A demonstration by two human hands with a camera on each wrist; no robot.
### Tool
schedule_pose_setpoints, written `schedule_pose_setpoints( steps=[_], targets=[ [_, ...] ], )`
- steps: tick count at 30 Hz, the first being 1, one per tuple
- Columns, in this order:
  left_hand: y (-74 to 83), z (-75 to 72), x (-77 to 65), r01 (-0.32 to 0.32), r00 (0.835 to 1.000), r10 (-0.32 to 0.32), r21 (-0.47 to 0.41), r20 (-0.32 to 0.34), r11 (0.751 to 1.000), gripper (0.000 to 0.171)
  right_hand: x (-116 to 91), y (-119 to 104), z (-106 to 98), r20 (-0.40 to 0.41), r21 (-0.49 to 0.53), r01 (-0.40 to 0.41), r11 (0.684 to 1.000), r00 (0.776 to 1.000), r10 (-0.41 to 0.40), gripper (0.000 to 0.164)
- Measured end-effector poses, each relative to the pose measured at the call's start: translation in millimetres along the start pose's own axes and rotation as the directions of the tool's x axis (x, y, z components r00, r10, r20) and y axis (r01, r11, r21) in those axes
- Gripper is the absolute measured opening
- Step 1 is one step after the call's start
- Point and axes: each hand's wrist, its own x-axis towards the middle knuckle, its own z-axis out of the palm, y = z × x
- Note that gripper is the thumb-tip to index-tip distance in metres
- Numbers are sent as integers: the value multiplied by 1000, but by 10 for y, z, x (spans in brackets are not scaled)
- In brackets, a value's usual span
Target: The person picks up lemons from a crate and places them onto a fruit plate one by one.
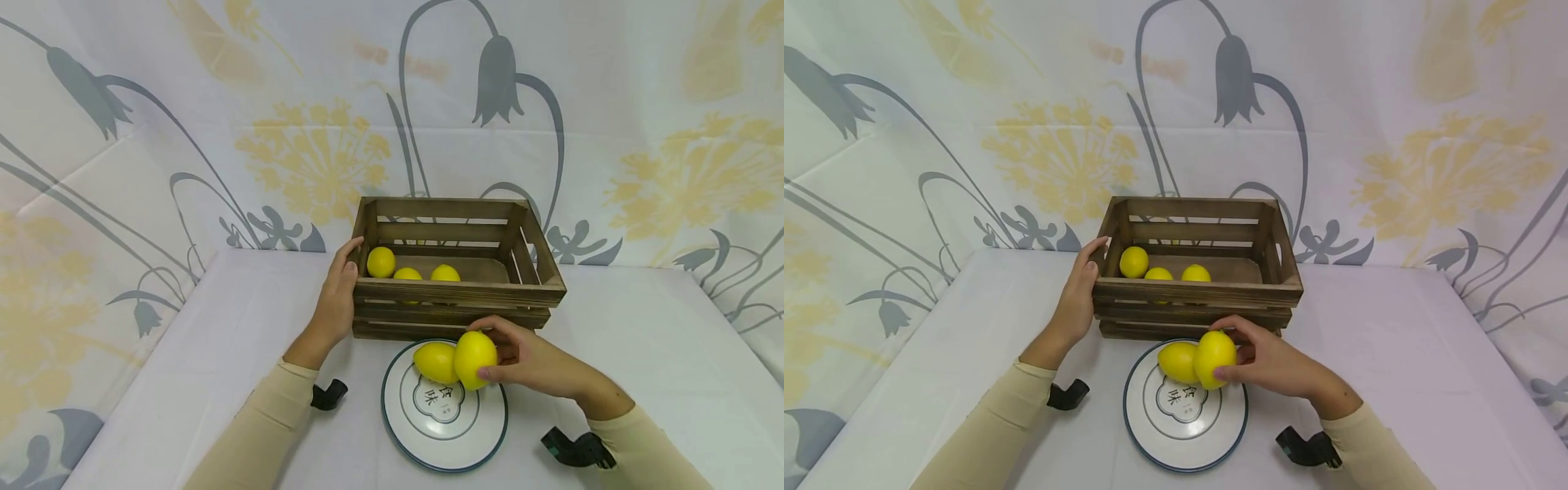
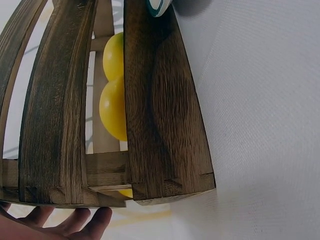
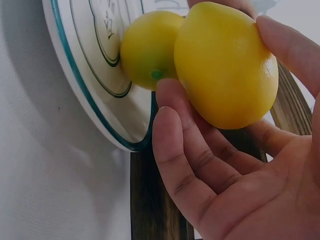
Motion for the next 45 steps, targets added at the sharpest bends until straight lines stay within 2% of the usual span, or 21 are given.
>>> schedule_pose_setpoints(
  steps=[12,27,36,45],
  targets=[
    [4,-8,-6,5,1000,-5,9,5,1000,50,26,57,34,23,-15,-34,999,999,34,61],
    [3,-9,2,6,1000,-6,-2,6,1000,50,62,95,84,-3,-77,-64,995,998,64,65],
    [4,-7,0,8,1000,-8,2,4,1000,50,86,141,145,-36,-195,-59,979,998,53,67],
    [8,-7,-5,15,1000,-15,-5,6,1000,49,97,133,174,-46,-245,-35,969,999,25,68]
  ],
)
